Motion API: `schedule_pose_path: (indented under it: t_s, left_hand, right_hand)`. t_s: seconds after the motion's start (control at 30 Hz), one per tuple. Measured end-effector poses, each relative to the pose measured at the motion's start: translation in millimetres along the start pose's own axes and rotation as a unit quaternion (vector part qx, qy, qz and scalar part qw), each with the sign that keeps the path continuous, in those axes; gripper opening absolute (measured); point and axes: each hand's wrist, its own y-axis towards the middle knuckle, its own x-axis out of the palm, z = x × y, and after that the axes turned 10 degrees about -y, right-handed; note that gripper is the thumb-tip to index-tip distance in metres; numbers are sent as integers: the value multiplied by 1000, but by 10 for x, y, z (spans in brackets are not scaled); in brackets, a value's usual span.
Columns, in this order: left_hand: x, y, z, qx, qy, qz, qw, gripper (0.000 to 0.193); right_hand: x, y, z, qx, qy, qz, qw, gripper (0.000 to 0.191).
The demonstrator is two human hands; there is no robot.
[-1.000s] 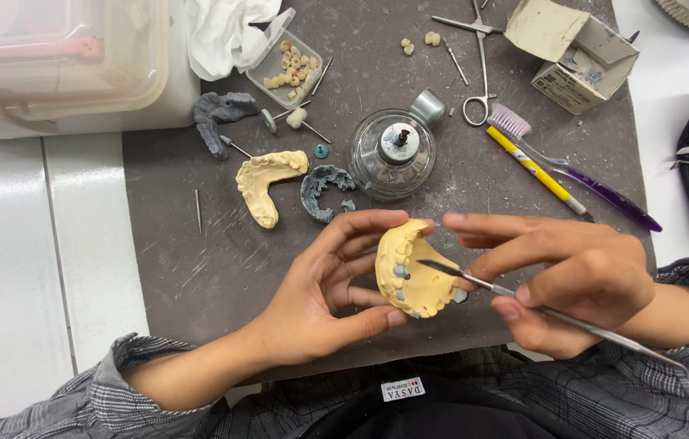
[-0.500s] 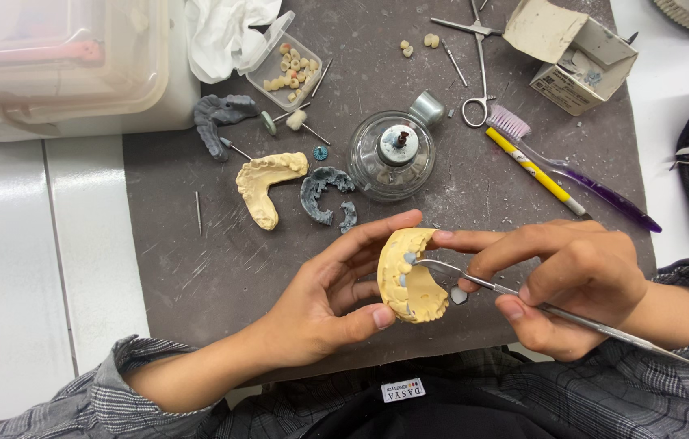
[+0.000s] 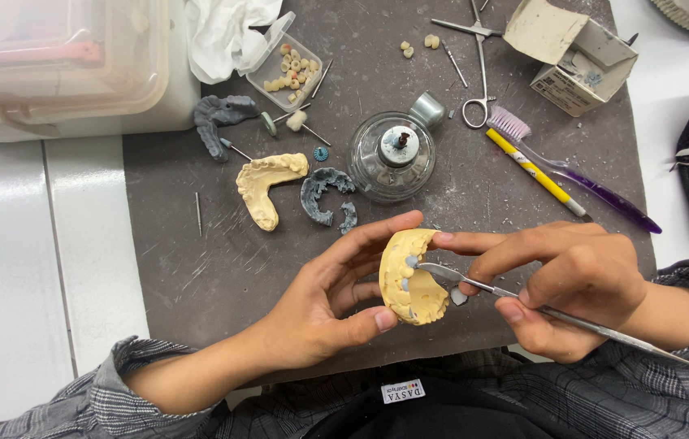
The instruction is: The person holds a yellow dental stone model in one hand and uses a metal wax carver to shape and smooth blue wax on the teeth of the model, rotating the model to reach different areas. They periodically wipe or touch the tool tip near a glass jar on the bench while continuing to carve the wax pattern.
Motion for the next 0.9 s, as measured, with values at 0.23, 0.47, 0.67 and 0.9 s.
schedule_pose_path:
  t_s: [0.23, 0.47, 0.67, 0.9]
  left_hand:
    - [4, -5, -2, 4, 2, -2, 1000, 84]
    - [5, -13, 4, 5, 4, -1, 1000, 84]
    - [8, -11, 4, 4, 4, -1, 1000, 85]
    - [2, -9, 0, 5, 0, -5, 1000, 84]
  right_hand:
    - [9, -18, 5, -4, 9, 4, 1000, 17]
    - [17, -7, 2, -3, -8, 4, 1000, 18]
    - [19, -10, 12, -6, 19, 13, 1000, 16]
    - [7, -54, 31, -9, -9, 5, 1000, 19]
